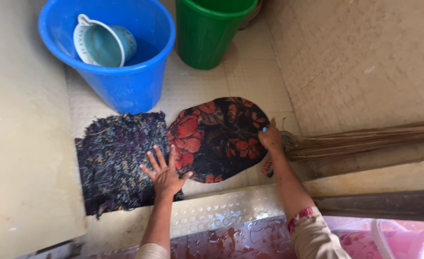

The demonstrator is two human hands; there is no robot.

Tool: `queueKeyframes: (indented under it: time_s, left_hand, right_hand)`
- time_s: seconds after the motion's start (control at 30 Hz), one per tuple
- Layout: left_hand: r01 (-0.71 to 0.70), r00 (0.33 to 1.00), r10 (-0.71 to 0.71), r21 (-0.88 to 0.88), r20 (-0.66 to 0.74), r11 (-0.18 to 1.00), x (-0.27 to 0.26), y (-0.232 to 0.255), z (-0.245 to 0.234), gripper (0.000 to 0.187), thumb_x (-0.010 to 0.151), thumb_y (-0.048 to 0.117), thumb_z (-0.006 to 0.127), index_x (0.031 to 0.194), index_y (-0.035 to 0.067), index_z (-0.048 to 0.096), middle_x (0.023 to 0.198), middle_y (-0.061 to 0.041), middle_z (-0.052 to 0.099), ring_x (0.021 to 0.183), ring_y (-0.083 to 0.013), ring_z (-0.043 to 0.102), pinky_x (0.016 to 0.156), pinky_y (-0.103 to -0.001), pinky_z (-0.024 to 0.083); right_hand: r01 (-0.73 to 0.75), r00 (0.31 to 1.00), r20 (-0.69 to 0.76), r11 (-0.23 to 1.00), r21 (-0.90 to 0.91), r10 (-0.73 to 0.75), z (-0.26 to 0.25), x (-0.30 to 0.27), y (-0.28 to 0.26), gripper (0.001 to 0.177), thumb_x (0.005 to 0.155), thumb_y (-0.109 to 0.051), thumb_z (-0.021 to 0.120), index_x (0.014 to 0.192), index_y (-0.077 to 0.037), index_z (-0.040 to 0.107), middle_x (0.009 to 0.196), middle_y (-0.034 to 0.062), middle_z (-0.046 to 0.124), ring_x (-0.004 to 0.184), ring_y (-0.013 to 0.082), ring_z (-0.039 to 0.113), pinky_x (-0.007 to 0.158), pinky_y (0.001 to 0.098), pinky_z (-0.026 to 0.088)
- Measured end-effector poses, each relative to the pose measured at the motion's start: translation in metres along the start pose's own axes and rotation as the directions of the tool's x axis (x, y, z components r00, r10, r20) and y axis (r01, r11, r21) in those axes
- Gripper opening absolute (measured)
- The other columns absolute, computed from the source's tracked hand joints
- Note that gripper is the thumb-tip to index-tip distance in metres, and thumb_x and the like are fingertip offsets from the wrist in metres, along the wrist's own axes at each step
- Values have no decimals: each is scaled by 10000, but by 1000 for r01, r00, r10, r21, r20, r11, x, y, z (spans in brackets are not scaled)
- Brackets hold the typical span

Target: The person washes two floor mats on the floor of a bathroom by rinsing them in buckets of water, applying soap, and scrubbing them with a brush and by hand.

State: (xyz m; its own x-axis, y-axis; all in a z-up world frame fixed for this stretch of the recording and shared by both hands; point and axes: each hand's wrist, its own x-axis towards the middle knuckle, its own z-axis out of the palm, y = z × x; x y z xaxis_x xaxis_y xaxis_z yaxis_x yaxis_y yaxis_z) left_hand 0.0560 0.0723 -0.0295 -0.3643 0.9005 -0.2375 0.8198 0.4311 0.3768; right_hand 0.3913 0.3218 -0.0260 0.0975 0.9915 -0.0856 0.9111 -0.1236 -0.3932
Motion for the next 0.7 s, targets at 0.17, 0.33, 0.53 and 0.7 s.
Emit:
queueKeyframes:
  time_s: [0.17,0.33,0.53,0.7]
  left_hand:
    - [11,997,-13,24,77,1000,2,0,-3,1292,677,696,811,1627,357,4,1686,-232,-198,1544,-469,-189,1117,-765,-109]
    - [37,996,-36,-11,87,999,1,3,-5,1279,666,672,830,1620,389,27,1692,-204,-193,1555,-453,-176,1141,-753,-105]
    - [18,999,-16,-22,52,1000,-1,4,-11,1254,671,677,823,1611,370,52,1686,-213,-160,1548,-457,-164,1141,-757,-93]
    - [24,997,-23,-8,73,1000,-1,5,-16,1238,677,690,810,1613,361,68,1685,-221,-148,1547,-461,-158,1137,-757,-93]
  right_hand:
    - [245,965,-135,957,158,-225,51,-9,-2,572,788,-217,728,1318,-39,605,1159,264,695,1099,418,668,966,458,523]
    - [691,723,-185,700,179,-666,98,-124,-139,489,775,-224,804,1234,-129,666,1229,173,628,1149,391,555,977,498,427]
    - [876,480,-98,482,13,-872,93,-128,-140,416,808,-321,792,1204,-216,720,1275,124,619,1168,341,569,976,489,431]
    - [458,837,-283,883,-106,-468,68,-37,-66,395,867,-416,753,1153,-145,735,1179,176,639,1090,355,576,940,507,450]
